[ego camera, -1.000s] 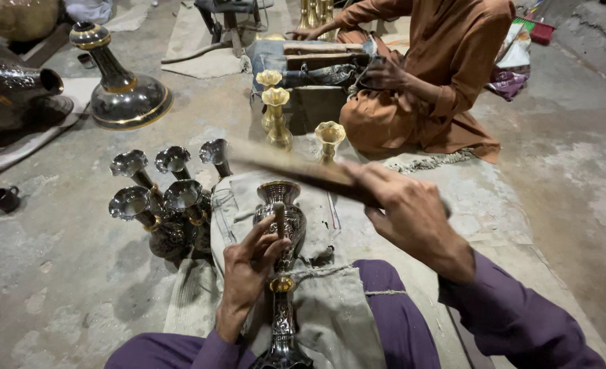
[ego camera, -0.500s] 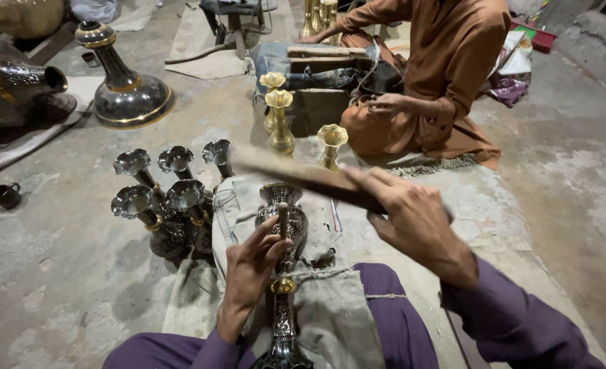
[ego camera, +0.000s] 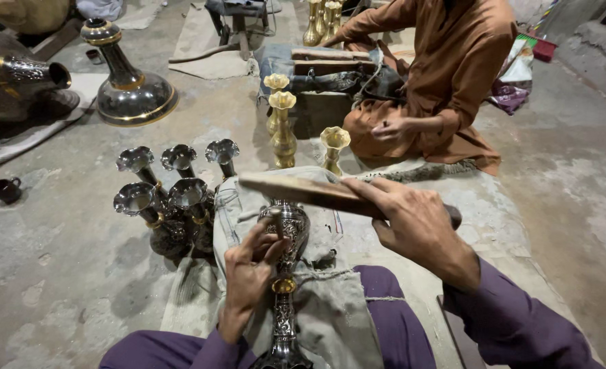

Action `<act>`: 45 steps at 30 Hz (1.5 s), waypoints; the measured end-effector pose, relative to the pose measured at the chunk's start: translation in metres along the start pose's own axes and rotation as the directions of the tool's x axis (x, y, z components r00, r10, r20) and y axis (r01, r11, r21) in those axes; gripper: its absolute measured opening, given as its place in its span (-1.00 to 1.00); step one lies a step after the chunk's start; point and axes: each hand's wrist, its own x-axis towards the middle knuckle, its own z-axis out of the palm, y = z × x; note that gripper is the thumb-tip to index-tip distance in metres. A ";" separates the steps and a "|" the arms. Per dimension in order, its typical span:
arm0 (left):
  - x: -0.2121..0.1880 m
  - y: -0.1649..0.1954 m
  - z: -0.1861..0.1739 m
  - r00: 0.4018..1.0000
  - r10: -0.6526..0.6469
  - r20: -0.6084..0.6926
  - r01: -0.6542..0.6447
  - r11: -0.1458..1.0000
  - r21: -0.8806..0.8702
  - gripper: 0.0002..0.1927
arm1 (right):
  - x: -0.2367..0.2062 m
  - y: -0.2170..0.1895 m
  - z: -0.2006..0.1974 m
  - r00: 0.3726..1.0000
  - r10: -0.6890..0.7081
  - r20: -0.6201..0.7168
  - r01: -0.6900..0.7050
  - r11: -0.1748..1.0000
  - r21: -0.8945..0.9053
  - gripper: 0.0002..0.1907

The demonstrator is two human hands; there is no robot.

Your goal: The person sits on the floor with an ornate metal vase braced against a cloth-covered pad on their lap. They hold a punch against the vase surface with one hand and strike it with a wooden mallet held in the other hand, repeatedly hammering to chase the decorative pattern into the metal.

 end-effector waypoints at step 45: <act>-0.059 -0.010 -0.020 0.958 -0.176 -0.225 0.021 0.828 -0.560 -0.58 | -0.071 -0.035 0.079 0.980 -0.194 0.052 0.055 0.509 0.859 -0.65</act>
